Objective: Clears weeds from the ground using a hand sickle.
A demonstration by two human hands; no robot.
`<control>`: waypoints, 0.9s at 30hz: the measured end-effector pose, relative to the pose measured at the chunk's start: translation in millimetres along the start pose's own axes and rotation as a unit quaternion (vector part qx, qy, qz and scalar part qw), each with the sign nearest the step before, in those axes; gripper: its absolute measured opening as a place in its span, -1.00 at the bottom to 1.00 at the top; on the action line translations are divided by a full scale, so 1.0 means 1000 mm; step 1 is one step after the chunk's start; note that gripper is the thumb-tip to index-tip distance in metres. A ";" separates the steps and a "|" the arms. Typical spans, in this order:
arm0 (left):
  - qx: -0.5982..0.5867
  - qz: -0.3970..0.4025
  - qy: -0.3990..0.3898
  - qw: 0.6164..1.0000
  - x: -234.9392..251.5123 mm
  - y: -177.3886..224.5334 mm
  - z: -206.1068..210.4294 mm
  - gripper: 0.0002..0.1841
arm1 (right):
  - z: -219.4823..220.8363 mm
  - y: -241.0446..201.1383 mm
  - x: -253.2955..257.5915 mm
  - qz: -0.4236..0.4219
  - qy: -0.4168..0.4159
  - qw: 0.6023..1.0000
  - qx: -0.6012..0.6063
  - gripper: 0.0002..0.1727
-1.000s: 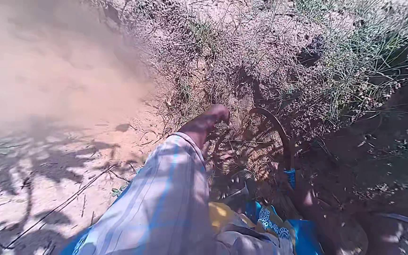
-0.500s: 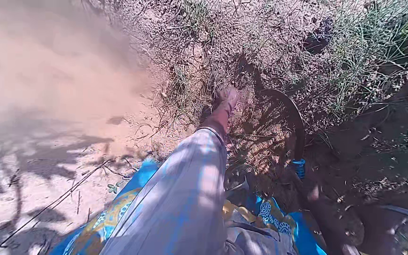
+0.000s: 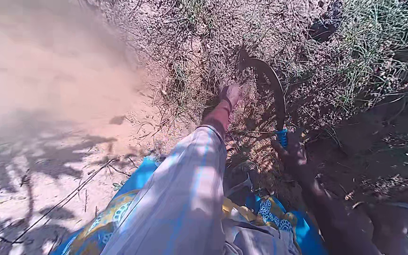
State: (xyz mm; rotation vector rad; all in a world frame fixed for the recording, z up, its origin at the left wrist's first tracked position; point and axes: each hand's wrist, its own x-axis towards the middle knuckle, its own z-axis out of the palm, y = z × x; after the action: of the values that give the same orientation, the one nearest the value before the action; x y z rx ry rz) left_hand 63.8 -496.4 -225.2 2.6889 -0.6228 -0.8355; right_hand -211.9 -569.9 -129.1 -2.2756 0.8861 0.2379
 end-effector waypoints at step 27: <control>0.080 0.017 -0.073 0.994 -0.003 -0.037 -0.038 -0.61 | -0.005 -0.032 0.013 0.057 -0.073 0.994 -0.067 -0.41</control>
State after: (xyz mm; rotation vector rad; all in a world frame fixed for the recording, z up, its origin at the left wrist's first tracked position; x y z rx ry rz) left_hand 96.4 -457.9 -206.6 2.7675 -0.7978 -1.0202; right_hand -181.7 -562.8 -114.0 -2.2977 0.9482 0.5211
